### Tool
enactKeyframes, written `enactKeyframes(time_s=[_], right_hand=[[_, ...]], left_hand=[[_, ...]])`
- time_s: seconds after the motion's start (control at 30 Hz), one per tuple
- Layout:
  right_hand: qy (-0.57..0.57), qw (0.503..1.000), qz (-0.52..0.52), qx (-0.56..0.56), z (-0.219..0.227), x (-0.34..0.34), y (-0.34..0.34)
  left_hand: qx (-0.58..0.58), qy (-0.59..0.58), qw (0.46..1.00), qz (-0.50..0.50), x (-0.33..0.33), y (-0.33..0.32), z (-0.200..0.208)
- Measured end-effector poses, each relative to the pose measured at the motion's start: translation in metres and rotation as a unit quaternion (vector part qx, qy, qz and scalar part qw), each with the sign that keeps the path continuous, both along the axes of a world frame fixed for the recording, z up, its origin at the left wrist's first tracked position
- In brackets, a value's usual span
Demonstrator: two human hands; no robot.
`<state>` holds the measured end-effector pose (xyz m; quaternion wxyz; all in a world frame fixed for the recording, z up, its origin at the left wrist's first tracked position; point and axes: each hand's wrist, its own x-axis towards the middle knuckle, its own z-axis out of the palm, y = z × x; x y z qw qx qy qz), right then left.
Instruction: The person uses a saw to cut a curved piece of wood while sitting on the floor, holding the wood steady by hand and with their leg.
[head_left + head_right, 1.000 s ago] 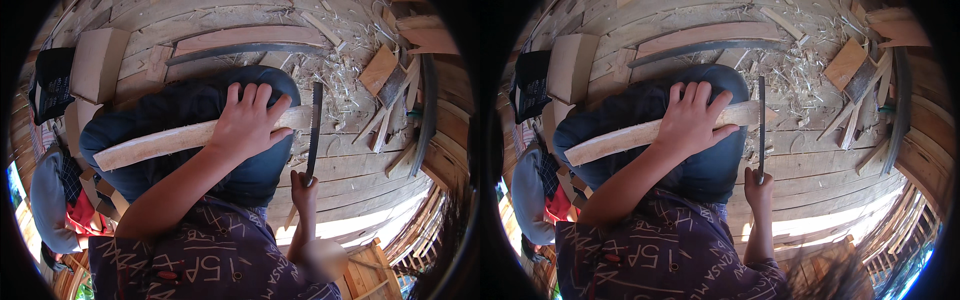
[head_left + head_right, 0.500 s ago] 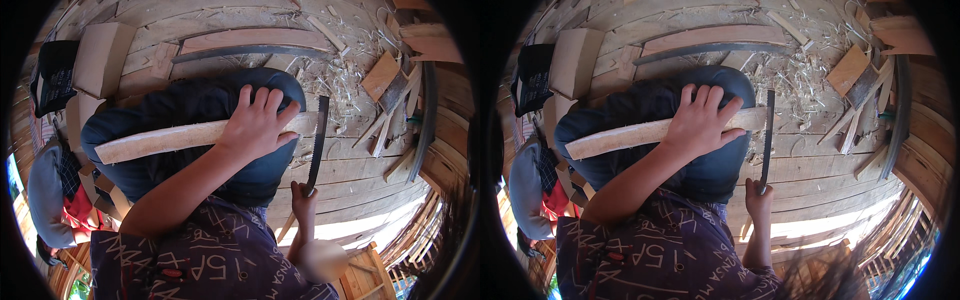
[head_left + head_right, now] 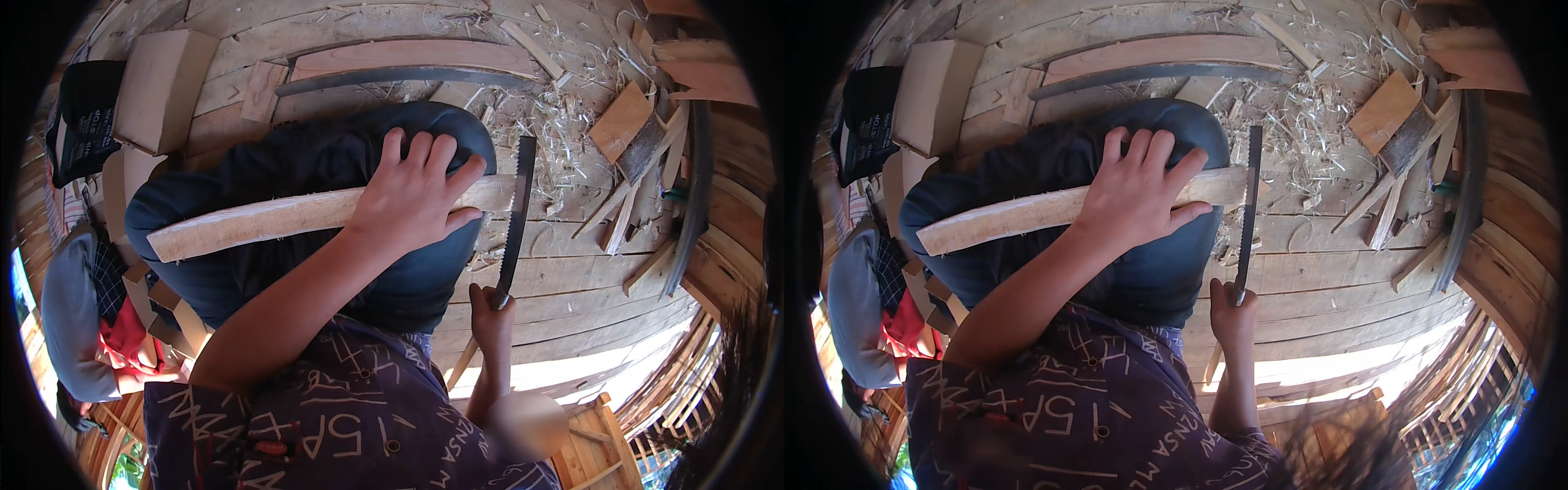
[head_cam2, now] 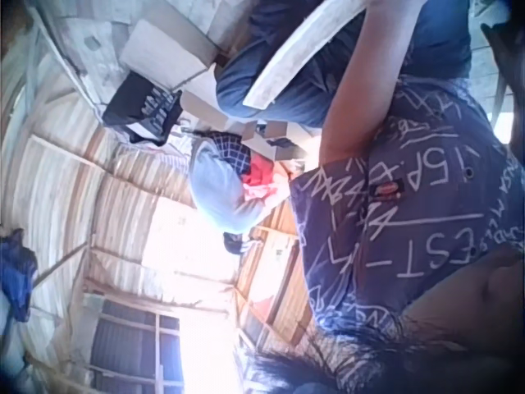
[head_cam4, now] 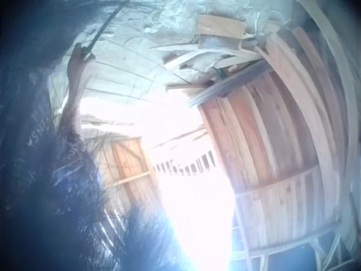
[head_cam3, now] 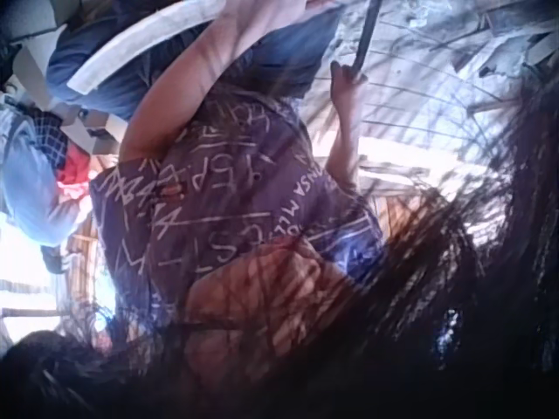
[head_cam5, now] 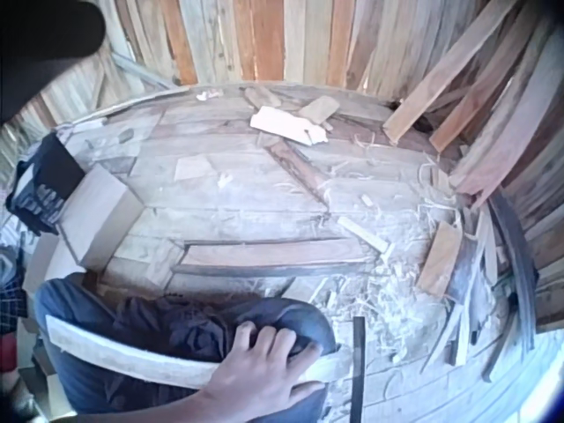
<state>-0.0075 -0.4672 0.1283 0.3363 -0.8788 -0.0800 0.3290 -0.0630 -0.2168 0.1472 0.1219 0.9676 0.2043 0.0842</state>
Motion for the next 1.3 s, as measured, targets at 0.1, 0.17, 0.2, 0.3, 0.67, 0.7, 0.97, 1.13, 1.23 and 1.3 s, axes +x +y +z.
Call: enactKeyframes(time_s=[0.1,0.17,0.2,0.3,0.67,0.7,0.97,1.13,1.23,1.3], right_hand=[[0.027,0.997,0.071,-0.016,-0.001,0.016,-0.004],[0.012,0.997,0.07,-0.021,-0.004,0.025,0.017],[0.005,0.997,0.07,-0.022,-0.005,0.032,0.032],[-0.002,0.998,0.061,0.018,0.0,0.054,0.082],[0.0,1.0,0.014,-0.016,0.008,-0.001,-0.003],[-0.015,0.999,0.025,-0.018,0.005,0.006,0.008],[0.01,0.999,0.031,-0.035,0.006,0.037,0.062],[0.09,0.993,0.003,-0.071,0.013,0.006,-0.01],[0.012,0.999,0.022,-0.021,-0.003,0.015,0.012],[-0.087,0.993,0.079,0.025,-0.01,0.018,0.022]], left_hand=[[-0.004,0.008,1.0,0.012,-0.003,0.003,0.002],[-0.004,0.007,1.0,0.006,-0.003,0.003,0.001],[-0.002,0.008,1.0,0.004,-0.002,0.003,0.001],[-0.006,0.003,1.0,0.006,0.005,0.004,-0.001],[-0.001,0.013,1.0,0.019,0.0,0.004,0.001],[-0.002,0.01,1.0,0.013,0.0,0.005,0.001],[0.002,0.001,1.0,0.011,0.004,0.002,-0.002],[0.021,-0.005,1.0,0.0,0.004,-0.004,-0.004],[0.006,0.002,1.0,0.02,0.003,0.008,-0.001],[0.014,0.001,1.0,0.009,0.005,0.003,-0.001]])
